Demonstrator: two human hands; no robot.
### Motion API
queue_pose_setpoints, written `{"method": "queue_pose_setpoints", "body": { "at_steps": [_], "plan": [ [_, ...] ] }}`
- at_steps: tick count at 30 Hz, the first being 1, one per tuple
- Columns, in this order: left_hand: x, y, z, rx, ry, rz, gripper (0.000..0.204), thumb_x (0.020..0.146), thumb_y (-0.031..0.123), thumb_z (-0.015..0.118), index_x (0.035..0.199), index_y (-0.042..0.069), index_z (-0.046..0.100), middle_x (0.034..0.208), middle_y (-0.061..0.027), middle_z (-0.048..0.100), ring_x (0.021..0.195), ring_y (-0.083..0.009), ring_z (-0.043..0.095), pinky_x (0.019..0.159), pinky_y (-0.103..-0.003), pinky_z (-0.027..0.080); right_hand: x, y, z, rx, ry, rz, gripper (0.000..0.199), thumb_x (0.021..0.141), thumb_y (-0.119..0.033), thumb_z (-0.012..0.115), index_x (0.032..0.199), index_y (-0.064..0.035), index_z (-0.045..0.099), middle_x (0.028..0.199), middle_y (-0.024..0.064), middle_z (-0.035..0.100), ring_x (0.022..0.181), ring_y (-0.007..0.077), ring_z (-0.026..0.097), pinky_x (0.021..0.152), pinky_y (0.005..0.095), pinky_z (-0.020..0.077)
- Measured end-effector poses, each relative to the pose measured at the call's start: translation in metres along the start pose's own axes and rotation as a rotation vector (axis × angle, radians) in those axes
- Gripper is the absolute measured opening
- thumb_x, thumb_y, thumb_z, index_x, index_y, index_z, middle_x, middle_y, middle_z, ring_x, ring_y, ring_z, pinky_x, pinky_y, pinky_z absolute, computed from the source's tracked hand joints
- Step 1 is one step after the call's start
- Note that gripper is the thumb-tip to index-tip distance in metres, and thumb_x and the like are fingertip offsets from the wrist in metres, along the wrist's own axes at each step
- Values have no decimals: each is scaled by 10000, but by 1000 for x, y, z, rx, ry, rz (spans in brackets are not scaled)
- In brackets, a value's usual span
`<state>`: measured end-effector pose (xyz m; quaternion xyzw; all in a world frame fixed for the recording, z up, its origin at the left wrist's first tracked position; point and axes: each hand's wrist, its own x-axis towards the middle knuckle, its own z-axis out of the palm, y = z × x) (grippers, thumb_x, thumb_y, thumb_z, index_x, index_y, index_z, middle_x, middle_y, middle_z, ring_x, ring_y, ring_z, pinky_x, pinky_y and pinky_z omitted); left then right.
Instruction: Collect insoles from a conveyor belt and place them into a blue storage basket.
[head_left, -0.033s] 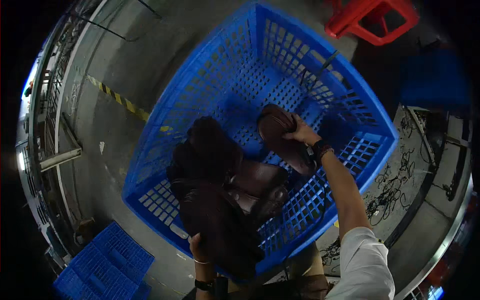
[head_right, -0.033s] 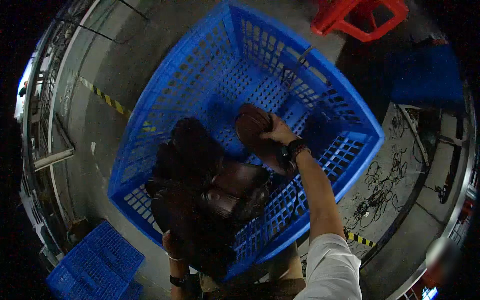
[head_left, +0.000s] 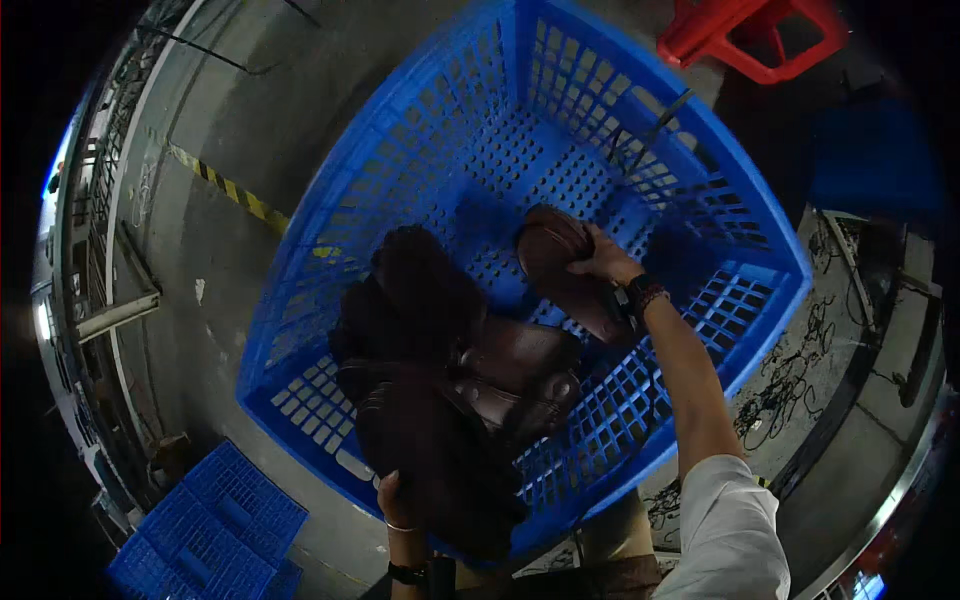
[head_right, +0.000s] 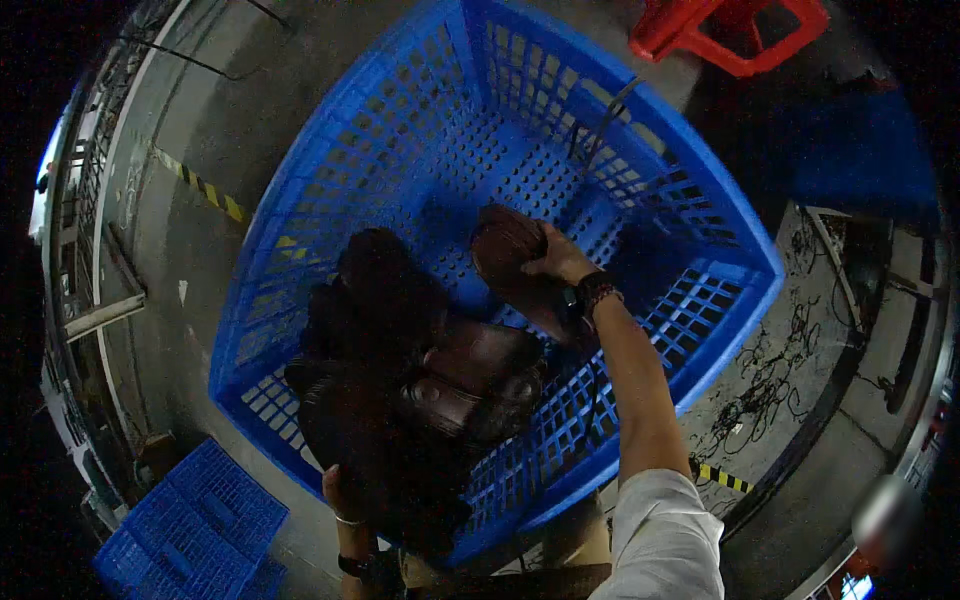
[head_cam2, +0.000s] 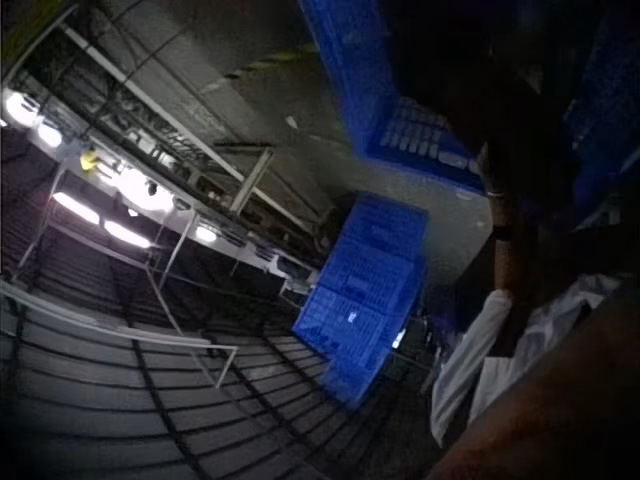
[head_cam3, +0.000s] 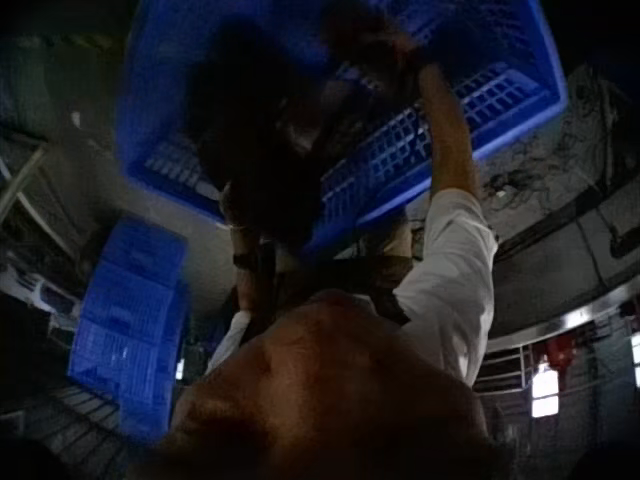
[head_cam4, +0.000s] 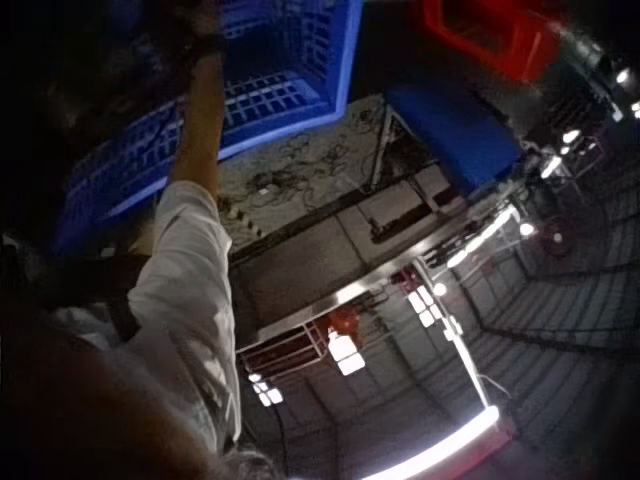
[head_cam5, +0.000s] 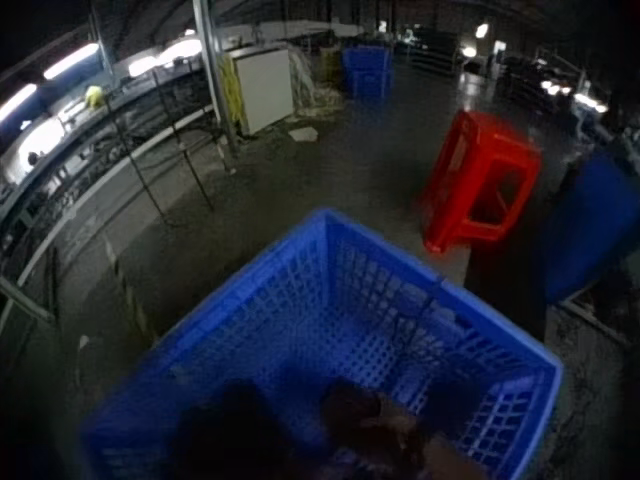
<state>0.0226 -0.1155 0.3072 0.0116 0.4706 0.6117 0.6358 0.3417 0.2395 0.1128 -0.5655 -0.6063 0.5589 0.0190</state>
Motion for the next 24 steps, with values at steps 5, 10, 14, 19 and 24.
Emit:
{"method": "queue_pose_setpoints", "body": {
  "at_steps": [5,10,14,19,24],
  "plan": [
    [29,-25,26,-96,100,-61,335,843,274,460,1016,6,564,1019,-116,581,922,-228,563,816,-350,466,28,92,54,61,-295,-128,1027,527,-412,743,1316,-26,210,1262,215,364,1153,334,380,972,378,300],
    [24,-36,-9,-167,204,-202,347,766,248,523,978,-25,559,965,-132,584,881,-272,566,831,-380,443,-20,118,148,-549,85,100,933,634,-532,631,1320,-45,228,1281,237,331,1188,359,324,993,405,258],
    [20,-81,-95,875,401,79,333,776,254,552,1001,8,558,1000,-99,582,901,-249,562,822,-369,443,-28,68,97,-131,28,147,915,694,-561,568,1338,-39,179,1317,211,295,1236,333,257,1013,395,216],
    [107,-83,-17,616,153,35,384,730,168,628,1047,-18,515,1035,-67,554,930,-203,531,841,-324,422,-78,-98,16,822,-728,-173,909,752,-487,577,1349,-9,86,1343,201,247,1252,291,233,1025,353,197],
    [176,-116,147,112,61,-272,488,734,135,637,1150,-13,428,1053,-108,511,968,-191,494,894,-305,369,-89,-83,-8,423,-377,-192,997,687,-407,683,1346,-4,54,1338,188,242,1248,279,235,1025,345,202]
  ]
}}
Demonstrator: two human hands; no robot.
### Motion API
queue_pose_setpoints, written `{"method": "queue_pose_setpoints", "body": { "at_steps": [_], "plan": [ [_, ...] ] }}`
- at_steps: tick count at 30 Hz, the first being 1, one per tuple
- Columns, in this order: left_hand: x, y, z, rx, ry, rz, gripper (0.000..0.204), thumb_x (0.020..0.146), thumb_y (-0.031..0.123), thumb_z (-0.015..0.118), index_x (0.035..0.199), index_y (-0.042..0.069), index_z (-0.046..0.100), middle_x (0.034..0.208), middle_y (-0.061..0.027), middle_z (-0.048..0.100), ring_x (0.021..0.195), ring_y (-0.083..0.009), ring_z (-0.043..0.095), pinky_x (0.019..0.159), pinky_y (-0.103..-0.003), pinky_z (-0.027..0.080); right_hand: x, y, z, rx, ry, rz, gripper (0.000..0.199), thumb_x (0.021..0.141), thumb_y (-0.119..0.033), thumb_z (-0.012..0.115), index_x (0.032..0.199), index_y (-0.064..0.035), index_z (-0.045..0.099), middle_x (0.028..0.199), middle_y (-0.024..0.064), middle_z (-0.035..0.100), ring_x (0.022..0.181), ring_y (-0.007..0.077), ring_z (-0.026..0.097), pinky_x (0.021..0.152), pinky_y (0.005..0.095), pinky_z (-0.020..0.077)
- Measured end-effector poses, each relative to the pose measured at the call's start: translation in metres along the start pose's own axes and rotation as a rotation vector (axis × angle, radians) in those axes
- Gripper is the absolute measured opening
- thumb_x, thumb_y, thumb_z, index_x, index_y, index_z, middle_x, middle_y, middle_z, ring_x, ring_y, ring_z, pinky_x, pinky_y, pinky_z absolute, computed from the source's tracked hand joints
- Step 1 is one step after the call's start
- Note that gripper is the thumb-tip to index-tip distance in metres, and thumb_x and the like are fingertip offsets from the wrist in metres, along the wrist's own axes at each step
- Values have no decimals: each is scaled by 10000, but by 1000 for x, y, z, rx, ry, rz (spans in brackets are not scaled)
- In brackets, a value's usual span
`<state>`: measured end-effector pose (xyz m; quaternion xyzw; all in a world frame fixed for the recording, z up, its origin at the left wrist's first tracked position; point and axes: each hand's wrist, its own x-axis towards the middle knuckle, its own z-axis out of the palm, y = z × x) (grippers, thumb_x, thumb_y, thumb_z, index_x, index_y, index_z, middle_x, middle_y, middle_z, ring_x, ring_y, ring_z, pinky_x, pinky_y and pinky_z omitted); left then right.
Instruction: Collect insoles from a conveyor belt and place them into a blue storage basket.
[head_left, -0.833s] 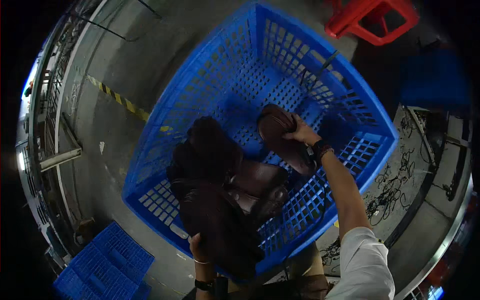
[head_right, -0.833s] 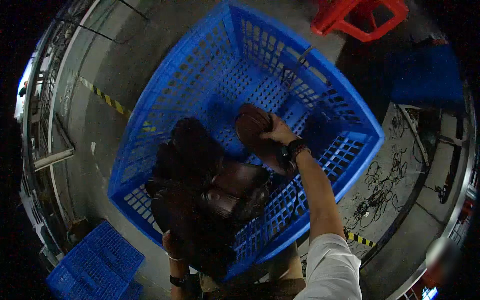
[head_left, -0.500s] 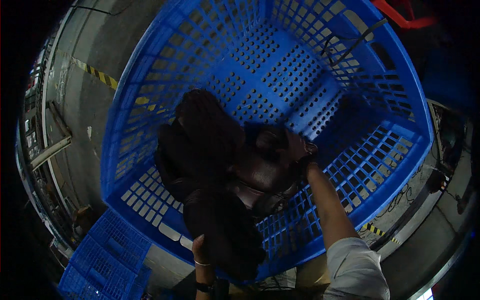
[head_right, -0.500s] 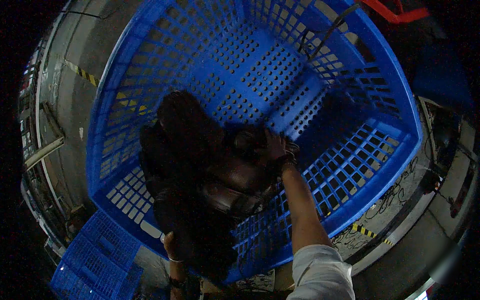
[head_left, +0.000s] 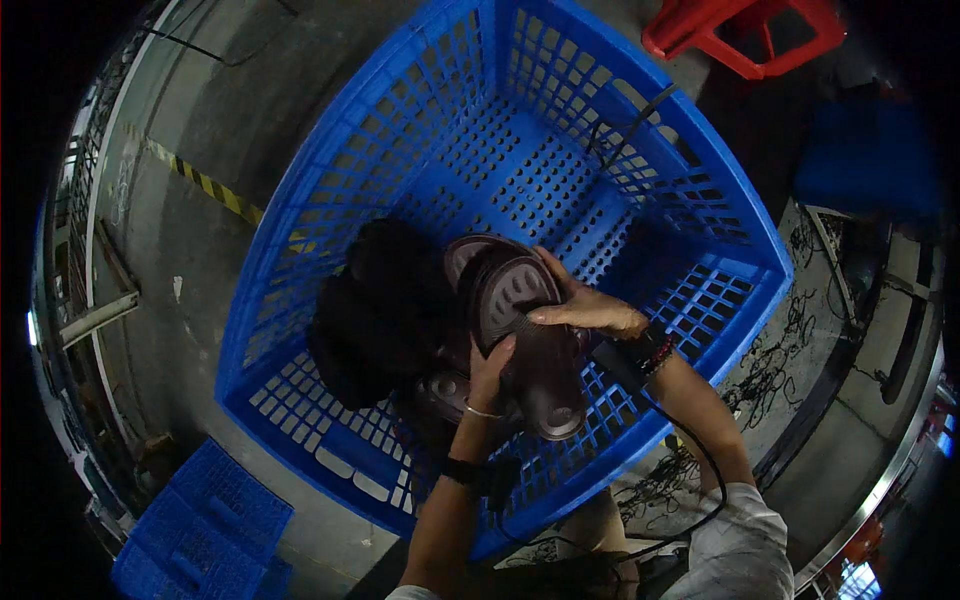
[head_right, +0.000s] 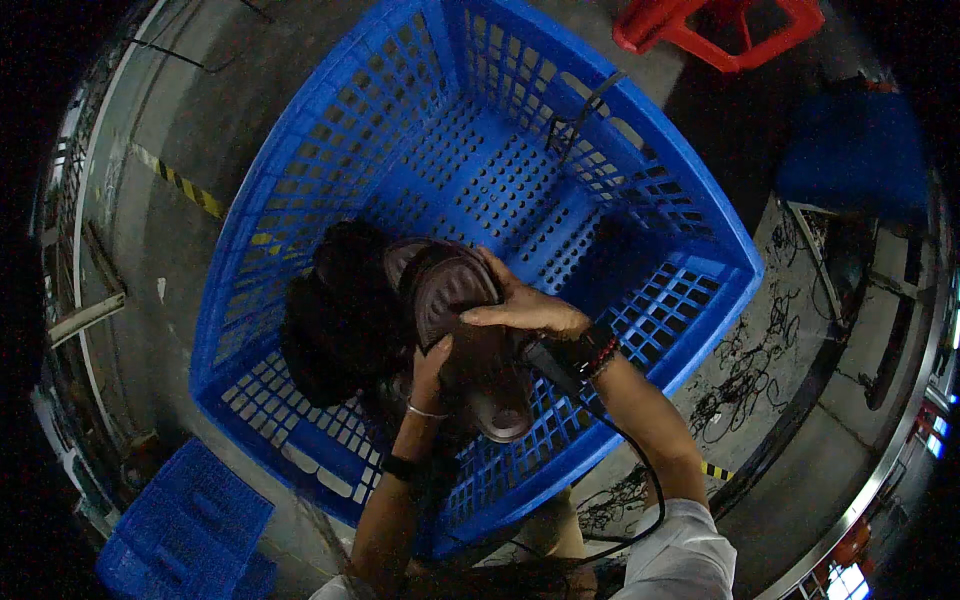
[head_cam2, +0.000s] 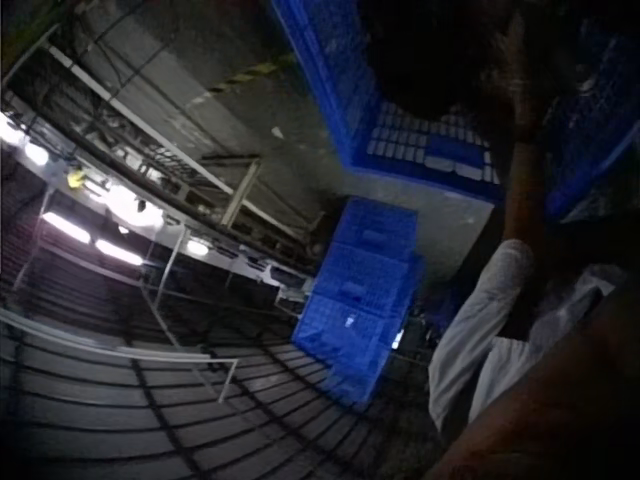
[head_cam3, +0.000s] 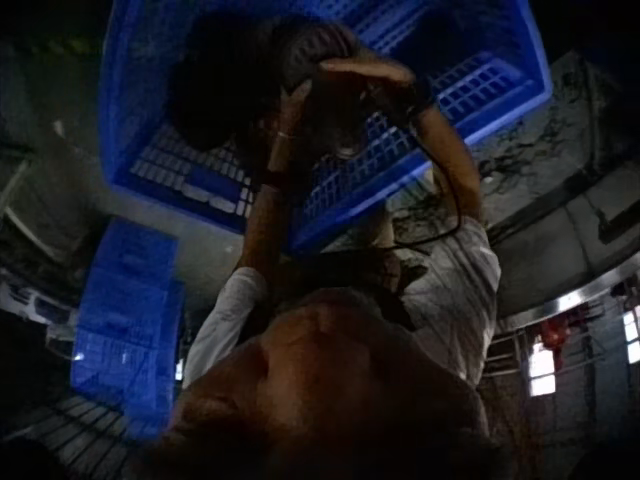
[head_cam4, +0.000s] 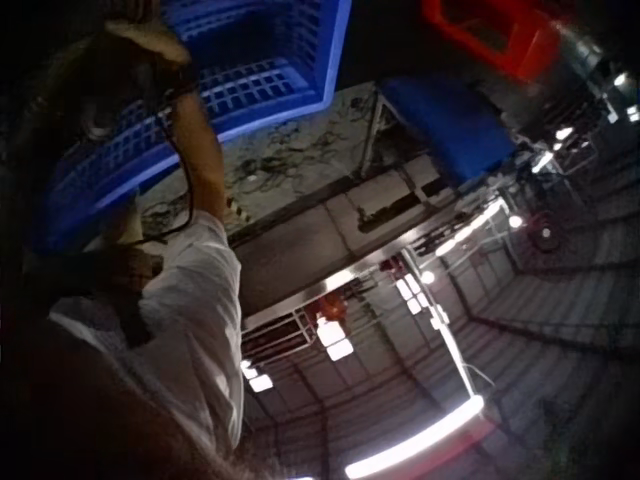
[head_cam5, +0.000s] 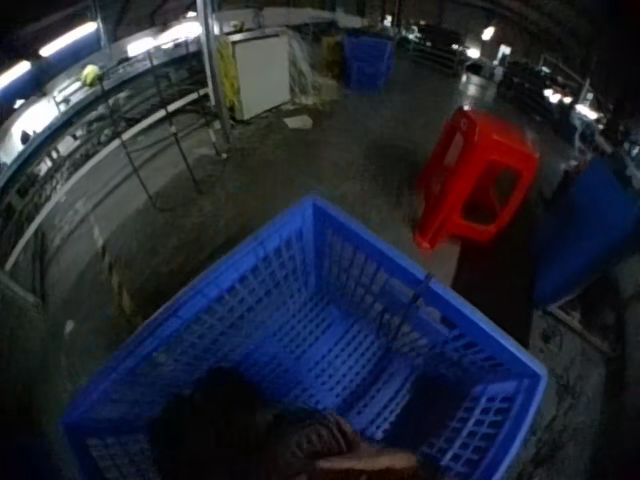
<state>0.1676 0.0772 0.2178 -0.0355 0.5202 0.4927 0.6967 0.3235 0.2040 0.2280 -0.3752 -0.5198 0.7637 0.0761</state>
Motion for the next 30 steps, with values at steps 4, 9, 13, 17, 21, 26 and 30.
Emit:
{"method": "queue_pose_setpoints", "body": {
  "at_steps": [4,9,13,17,21,26,30],
  "plan": [
    [29,-24,19,203,-77,106,651,748,151,639,1261,-7,271,1156,-106,435,1041,-179,433,899,-301,358,-6,-3,-24,107,133,145,1008,613,-333,762,1332,-22,129,1279,171,329,1214,262,291,1011,345,240],
    [57,-57,-3,377,-343,235,747,779,266,619,1313,-9,177,1298,-115,327,1194,-217,300,1001,-309,235,1,30,-59,117,185,192,921,593,-257,777,1305,-55,230,1237,130,393,1156,240,368,975,339,301],
    [62,-76,-51,1593,-211,165,675,817,317,534,1323,29,193,1350,-106,274,1253,-262,224,1037,-375,172,31,63,-79,40,127,142,920,582,-221,780,1304,-57,233,1231,117,397,1133,227,384,951,334,325],
    [42,-78,-83,2187,-453,14,543,823,248,444,1312,98,261,1357,-77,277,1268,-274,196,1033,-450,156,65,104,-44,-230,-87,377,984,551,-300,786,1323,-89,213,1273,146,364,1167,259,363,963,351,319],
    [9,-104,-82,2137,-473,75,470,807,192,438,1263,107,361,1344,-70,299,1265,-261,202,1032,-432,159,48,221,7,-715,225,379,1072,552,-491,730,1351,-82,145,1338,190,261,1219,377,267,1017,430,220],
    [-22,-116,-152,2128,-488,326,470,786,215,500,1231,104,399,1311,-108,330,1237,-283,249,1011,-415,219,58,169,75,-633,263,414,1108,536,-544,703,1364,-122,100,1368,212,169,1214,445,227,1007,494,201],
    [-33,-75,-73,1765,-266,82,474,762,232,572,1187,78,431,1197,-177,445,1075,-358,439,893,-406,379,4,171,59,-872,190,470,1030,582,-494,691,1364,-143,119,1377,206,151,1215,456,215,986,521,220]
  ]
}}
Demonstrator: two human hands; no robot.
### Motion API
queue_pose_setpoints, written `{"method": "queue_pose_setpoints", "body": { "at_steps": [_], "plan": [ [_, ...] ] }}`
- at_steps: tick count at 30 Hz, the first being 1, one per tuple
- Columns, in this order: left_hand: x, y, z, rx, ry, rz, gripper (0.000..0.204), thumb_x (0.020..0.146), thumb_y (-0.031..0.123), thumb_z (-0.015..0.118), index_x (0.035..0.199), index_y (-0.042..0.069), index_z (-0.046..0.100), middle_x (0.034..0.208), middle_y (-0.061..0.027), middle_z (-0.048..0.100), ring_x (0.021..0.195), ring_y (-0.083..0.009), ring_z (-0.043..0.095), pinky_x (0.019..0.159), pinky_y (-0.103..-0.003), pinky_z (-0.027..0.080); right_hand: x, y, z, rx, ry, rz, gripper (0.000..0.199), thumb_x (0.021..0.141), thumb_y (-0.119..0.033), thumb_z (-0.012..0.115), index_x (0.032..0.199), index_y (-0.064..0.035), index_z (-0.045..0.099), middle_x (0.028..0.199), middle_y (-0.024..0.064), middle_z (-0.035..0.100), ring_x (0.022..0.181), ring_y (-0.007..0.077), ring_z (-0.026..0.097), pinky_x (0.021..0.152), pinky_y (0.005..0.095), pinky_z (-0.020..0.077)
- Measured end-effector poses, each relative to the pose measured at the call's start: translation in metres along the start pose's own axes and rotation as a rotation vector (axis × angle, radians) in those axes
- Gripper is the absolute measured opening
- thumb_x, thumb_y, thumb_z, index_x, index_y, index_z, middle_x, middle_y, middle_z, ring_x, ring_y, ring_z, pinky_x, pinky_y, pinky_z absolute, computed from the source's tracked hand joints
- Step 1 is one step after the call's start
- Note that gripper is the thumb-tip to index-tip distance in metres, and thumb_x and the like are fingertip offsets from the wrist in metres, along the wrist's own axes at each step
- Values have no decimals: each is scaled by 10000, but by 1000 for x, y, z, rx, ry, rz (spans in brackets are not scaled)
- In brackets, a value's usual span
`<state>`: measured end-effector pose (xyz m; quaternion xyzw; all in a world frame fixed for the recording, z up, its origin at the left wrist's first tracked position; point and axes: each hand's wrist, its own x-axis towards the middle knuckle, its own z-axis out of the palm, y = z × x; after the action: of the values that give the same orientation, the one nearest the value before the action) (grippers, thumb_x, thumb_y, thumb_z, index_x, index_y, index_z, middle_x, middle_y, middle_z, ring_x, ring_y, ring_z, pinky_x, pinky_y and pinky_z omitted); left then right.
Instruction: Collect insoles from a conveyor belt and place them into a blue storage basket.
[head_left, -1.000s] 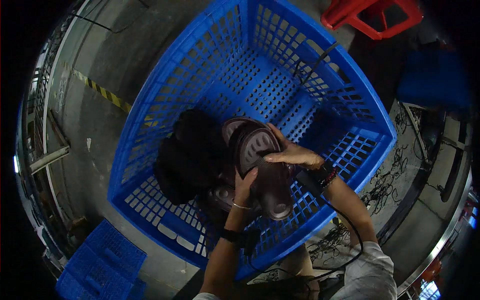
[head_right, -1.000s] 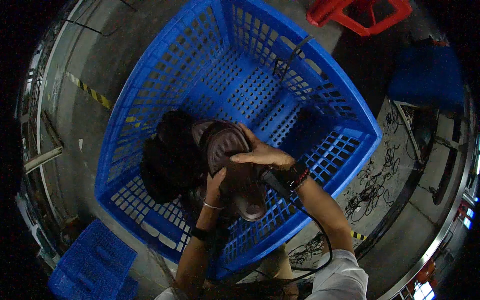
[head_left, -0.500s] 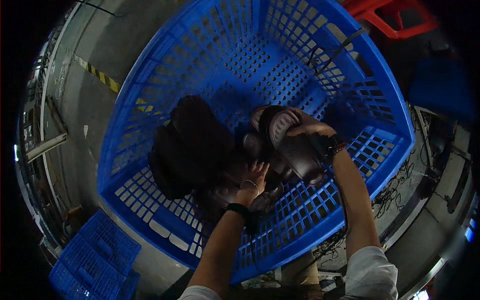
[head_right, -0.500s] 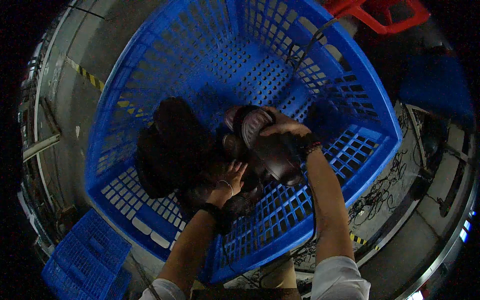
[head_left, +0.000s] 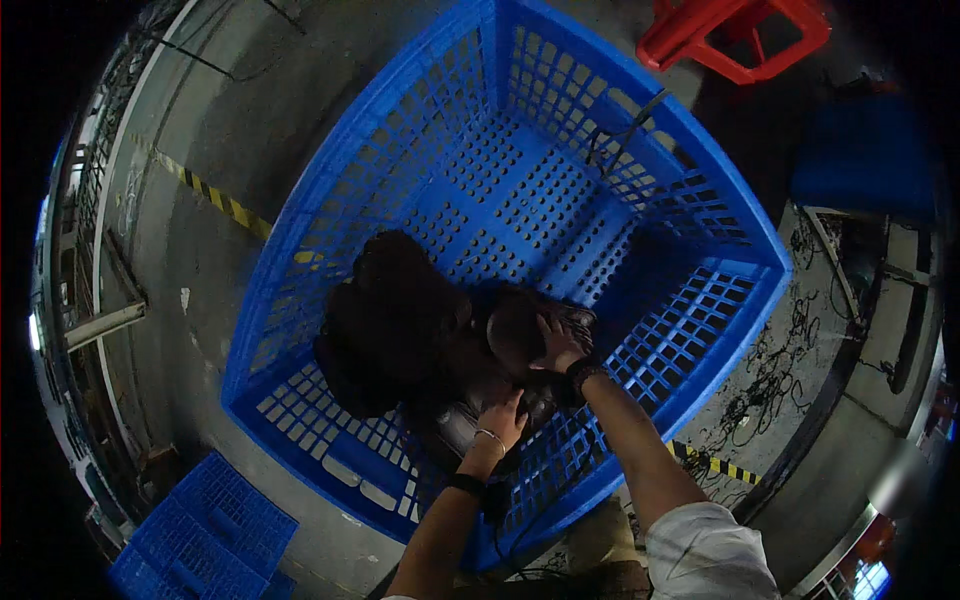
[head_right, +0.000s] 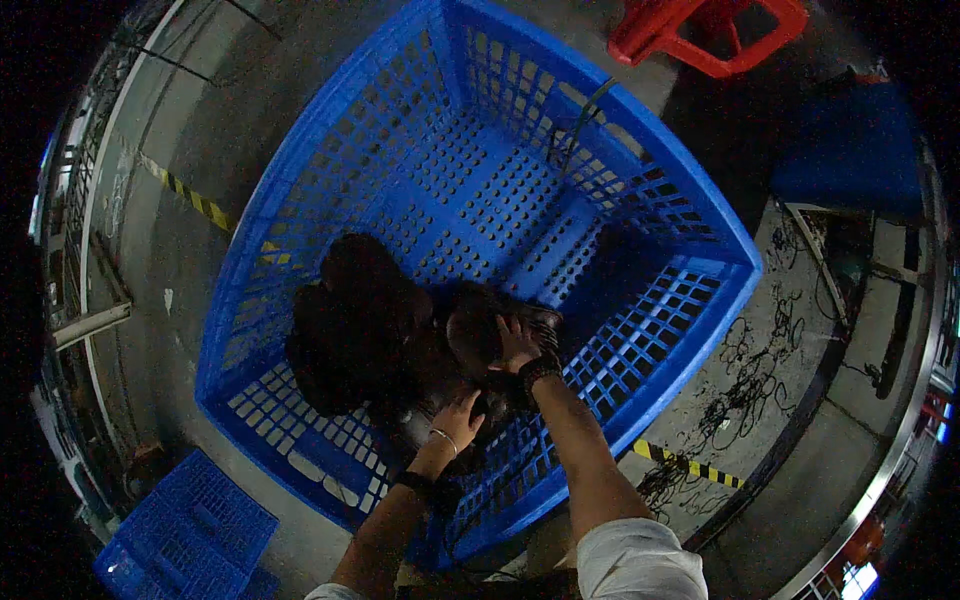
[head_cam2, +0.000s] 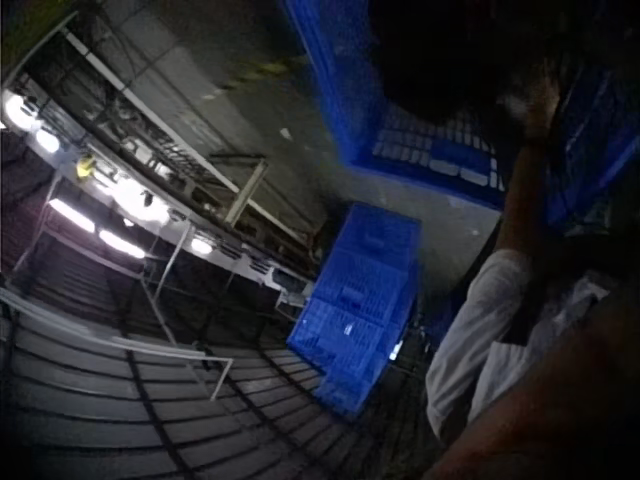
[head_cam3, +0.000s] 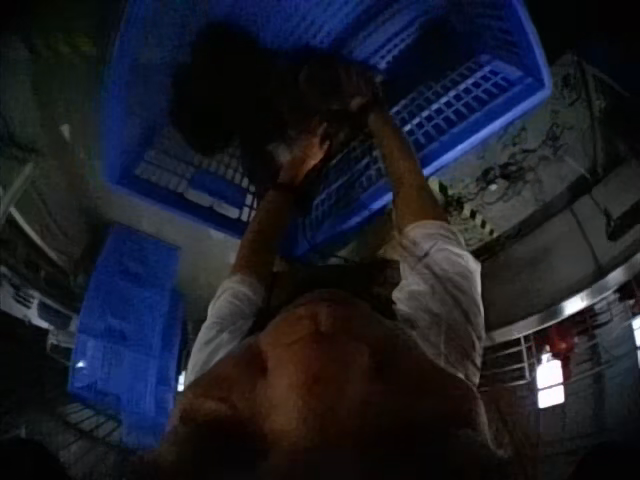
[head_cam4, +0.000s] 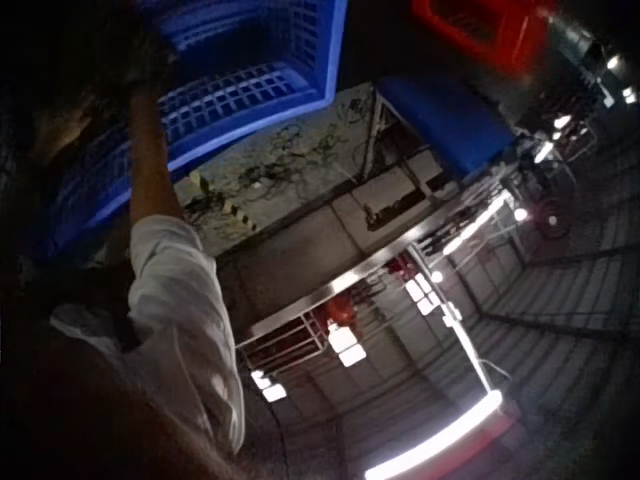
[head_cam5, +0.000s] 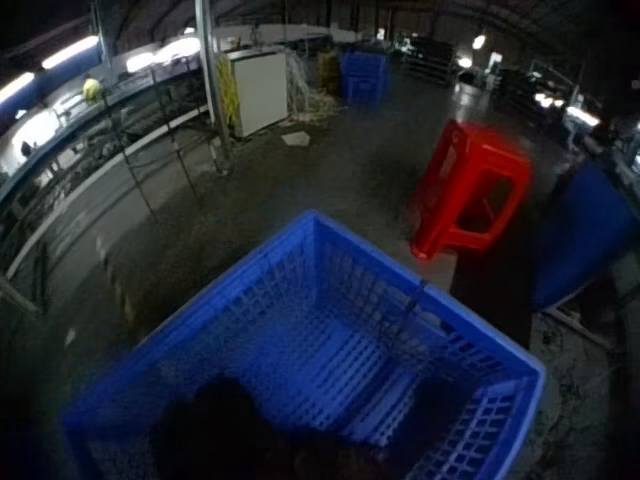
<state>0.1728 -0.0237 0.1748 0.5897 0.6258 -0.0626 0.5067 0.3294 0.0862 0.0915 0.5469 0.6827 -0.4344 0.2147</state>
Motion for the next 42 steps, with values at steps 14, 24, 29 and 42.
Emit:
{"method": "queue_pose_setpoints", "body": {
  "at_steps": [14,24,29,42],
  "plan": [
    [-242,-84,-169,-853,368,157,272,893,224,417,1071,41,511,934,-58,545,859,-133,522,879,-315,403,-321,-141,-272,1127,472,-302,340,868,-335,485,798,-18,587,633,8,532,545,83,522,533,244,421],
    [-498,240,-384,-682,544,1251,446,828,149,534,1186,-63,373,1097,-192,514,1020,-256,513,901,-362,395,-747,-308,-325,854,1264,-1255,454,812,-146,564,1202,-17,370,869,89,559,841,159,539,758,290,431],
    [-658,294,-386,-748,292,1984,560,806,462,512,1123,23,372,941,-191,529,862,-249,540,793,-378,445,-865,-414,-248,184,1255,-1785,332,844,-311,521,759,0,600,885,210,582,848,320,561,721,372,483],
    [-934,279,-286,-529,-106,2301,268,882,193,440,1097,43,495,995,-59,528,934,-129,511,845,-245,428,-1037,-501,-81,333,1267,-1976,175,815,-190,507,790,-21,546,785,114,563,741,213,548,688,316,470]
  ]
}}
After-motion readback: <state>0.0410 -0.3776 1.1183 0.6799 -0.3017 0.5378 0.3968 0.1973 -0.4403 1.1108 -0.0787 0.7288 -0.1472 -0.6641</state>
